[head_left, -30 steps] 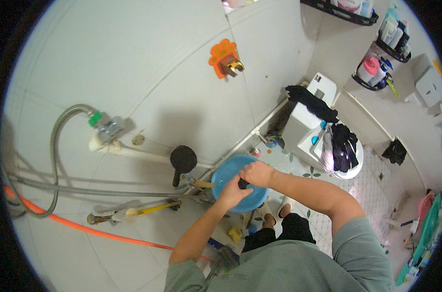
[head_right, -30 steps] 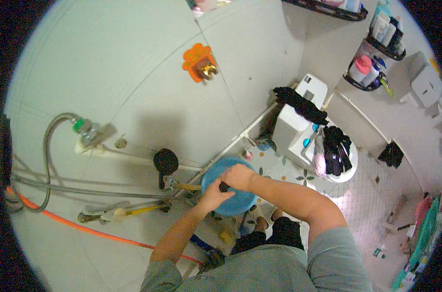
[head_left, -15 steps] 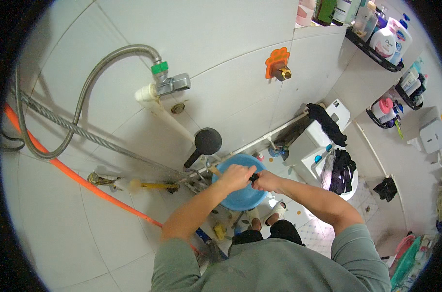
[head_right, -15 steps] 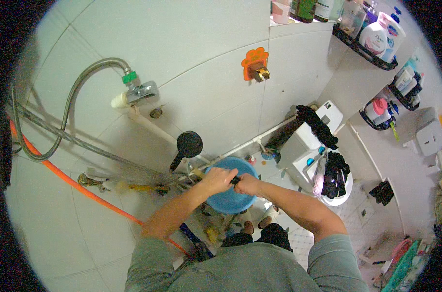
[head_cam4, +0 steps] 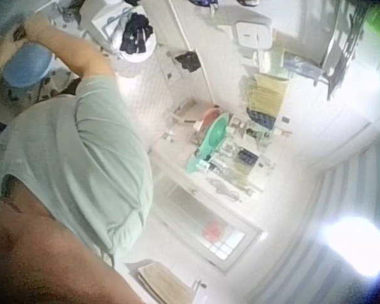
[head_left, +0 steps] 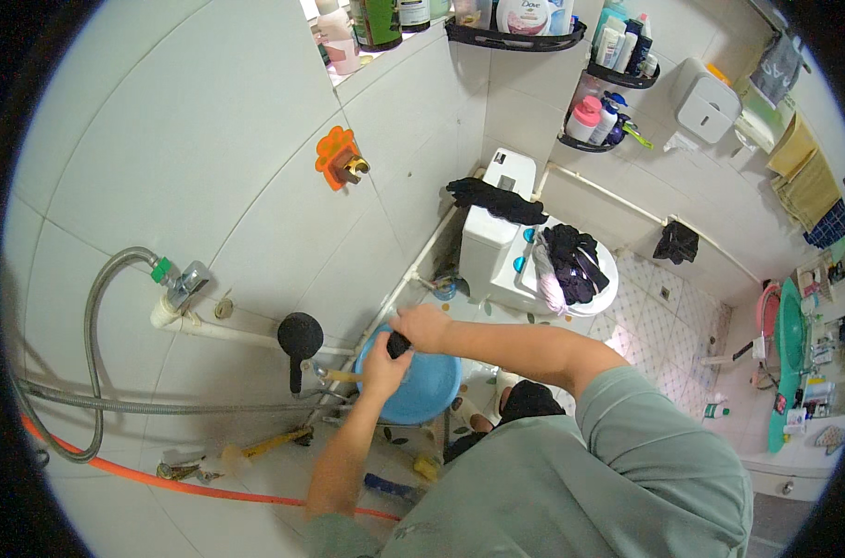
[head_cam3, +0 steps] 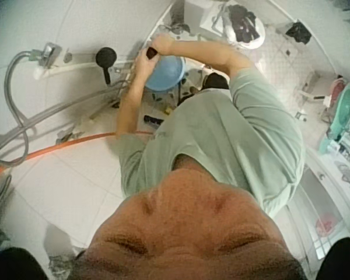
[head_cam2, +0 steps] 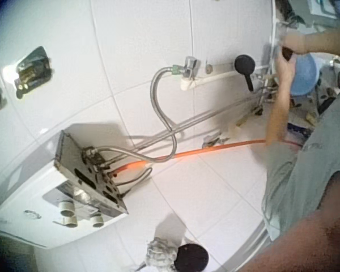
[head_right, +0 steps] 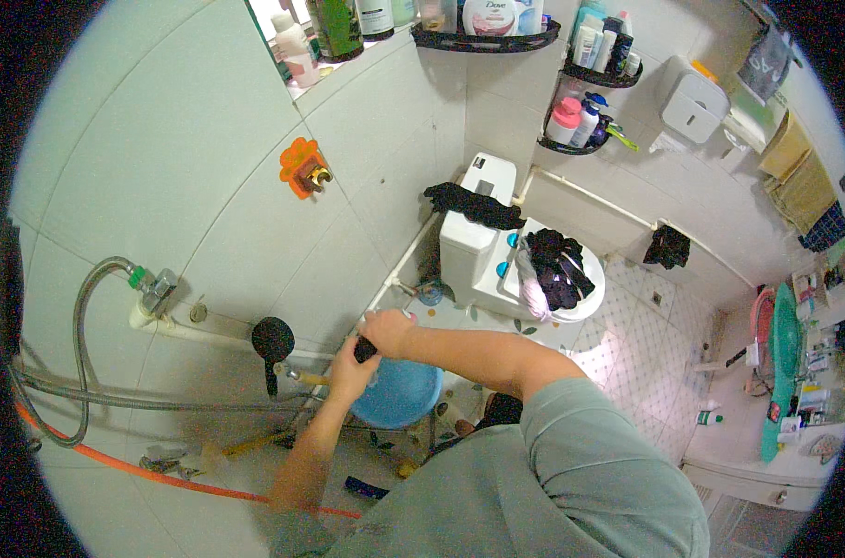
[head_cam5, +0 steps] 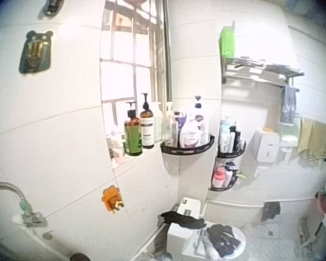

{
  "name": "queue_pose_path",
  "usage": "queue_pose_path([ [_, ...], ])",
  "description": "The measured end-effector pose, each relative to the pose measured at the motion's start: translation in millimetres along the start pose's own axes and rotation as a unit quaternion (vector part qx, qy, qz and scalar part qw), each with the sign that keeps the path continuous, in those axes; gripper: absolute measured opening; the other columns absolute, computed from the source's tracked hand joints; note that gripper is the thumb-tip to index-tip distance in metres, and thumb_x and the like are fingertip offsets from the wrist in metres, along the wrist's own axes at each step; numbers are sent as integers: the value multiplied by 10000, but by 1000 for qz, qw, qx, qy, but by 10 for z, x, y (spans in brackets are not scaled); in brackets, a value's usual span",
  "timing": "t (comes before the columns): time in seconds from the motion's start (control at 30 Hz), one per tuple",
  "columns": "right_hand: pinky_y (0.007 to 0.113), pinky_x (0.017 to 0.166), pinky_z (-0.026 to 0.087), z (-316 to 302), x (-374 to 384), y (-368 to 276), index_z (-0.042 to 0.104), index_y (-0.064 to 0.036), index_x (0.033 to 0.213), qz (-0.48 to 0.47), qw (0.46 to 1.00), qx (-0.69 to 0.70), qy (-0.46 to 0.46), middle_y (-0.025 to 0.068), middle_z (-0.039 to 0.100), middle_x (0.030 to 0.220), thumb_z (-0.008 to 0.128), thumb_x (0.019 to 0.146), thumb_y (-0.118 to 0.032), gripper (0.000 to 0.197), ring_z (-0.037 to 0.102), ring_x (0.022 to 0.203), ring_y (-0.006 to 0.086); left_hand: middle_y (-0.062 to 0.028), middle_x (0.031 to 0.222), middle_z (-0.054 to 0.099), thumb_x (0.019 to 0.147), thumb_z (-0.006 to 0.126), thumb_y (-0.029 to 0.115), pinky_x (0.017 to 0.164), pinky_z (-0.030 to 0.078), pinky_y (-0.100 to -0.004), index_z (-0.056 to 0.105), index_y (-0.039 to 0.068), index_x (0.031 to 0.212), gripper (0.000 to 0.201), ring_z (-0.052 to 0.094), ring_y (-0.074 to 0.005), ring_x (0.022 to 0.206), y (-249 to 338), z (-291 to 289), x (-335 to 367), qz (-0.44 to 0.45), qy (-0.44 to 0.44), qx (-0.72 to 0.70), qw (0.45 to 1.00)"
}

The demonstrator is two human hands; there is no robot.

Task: The person washes clothes by scrubbing and wringing them out by hand in a basin of water, places washed garments onto the toilet, and scrubs additional clothing in the basin.

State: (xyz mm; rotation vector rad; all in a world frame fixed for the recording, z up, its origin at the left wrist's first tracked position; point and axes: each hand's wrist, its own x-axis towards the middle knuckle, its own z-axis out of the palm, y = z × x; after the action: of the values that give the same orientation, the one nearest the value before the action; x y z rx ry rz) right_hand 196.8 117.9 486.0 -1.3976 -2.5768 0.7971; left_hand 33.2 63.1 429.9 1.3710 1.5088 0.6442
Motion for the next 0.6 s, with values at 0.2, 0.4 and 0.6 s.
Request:
queue_pose_path([
  [0.2, 382, 969, 455, 489, -315, 412, 268, -83, 1496, 54, 931, 356, 69, 194, 467, 1380, 671, 860, -264, 775, 543, 1179, 281, -45, 1015, 627, 893, 615, 222, 835, 486, -356, 571, 69, 1149, 301, 613, -195, 930, 125, 199, -35, -147, -22, -568, 810],
  [0.4, 360, 957, 450, 163, -795, 155, 430, -90, 1415, 91, 927, 364, 23, 172, 579, 1237, 651, 887, -314, 614, 558, 1157, 284, -60, 1027, 649, 901, 597, 216, 795, 538, -372, 551, 97, 1219, 343, 642, -206, 935, 218, 373, -99, -99, -33, -546, 832],
  [0.6, 398, 982, 438, -483, -924, 636, 463, -85, 1388, 119, 839, 528, -53, 127, 534, 1360, 627, 904, -338, 570, 543, 1183, 254, -83, 935, 648, 898, 591, 180, 754, 543, -326, 528, 42, 1084, 240, 656, -187, 827, -75, 338, -187, -122, 61, -551, 823],
])
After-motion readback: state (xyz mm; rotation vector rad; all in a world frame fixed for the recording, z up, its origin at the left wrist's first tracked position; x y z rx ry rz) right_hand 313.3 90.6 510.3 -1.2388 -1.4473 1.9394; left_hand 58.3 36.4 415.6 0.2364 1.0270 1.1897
